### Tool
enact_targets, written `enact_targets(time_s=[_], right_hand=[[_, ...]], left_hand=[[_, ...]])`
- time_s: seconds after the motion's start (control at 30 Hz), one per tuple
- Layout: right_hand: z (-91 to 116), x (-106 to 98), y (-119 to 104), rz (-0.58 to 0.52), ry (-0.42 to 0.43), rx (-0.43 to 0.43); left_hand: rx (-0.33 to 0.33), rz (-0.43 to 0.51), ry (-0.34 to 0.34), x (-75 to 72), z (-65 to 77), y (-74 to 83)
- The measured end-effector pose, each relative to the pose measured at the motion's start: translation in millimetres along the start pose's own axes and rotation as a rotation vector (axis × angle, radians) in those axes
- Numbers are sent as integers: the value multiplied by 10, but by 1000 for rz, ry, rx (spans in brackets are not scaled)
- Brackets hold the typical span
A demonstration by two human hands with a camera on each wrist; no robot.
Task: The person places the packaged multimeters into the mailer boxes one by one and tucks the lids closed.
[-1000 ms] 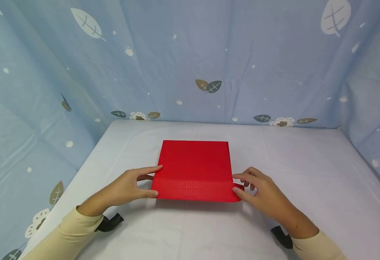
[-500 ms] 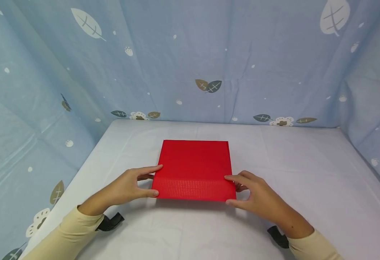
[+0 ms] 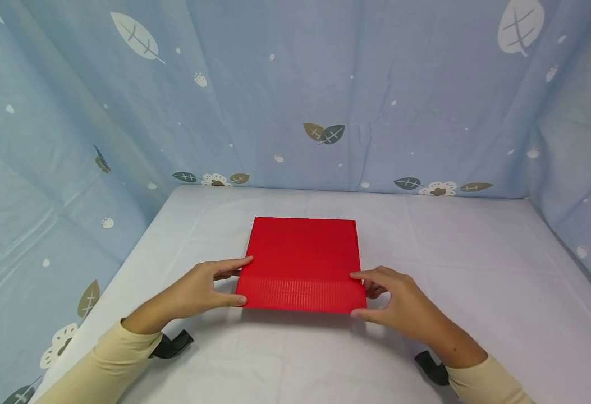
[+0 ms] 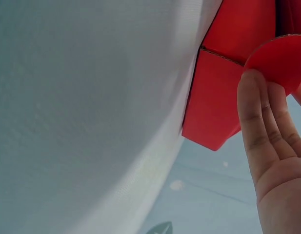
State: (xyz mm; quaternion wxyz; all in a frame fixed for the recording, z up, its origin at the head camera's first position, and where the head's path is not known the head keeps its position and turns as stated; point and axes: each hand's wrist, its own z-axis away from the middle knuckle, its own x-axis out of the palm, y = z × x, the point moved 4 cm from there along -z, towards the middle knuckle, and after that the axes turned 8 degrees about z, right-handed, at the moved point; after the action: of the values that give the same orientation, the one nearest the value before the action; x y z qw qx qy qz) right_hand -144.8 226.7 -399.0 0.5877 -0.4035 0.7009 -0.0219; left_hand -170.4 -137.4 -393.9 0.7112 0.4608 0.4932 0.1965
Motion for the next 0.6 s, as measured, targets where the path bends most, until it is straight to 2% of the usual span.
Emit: enact_targets(time_s=[0.27, 0.6], right_hand=[[-6, -7, -8, -78, -42, 53], [-15, 12, 11, -72, -44, 23]], left_hand=[[9, -32, 0, 0, -15, -19], [13, -33, 6, 6, -12, -17]])
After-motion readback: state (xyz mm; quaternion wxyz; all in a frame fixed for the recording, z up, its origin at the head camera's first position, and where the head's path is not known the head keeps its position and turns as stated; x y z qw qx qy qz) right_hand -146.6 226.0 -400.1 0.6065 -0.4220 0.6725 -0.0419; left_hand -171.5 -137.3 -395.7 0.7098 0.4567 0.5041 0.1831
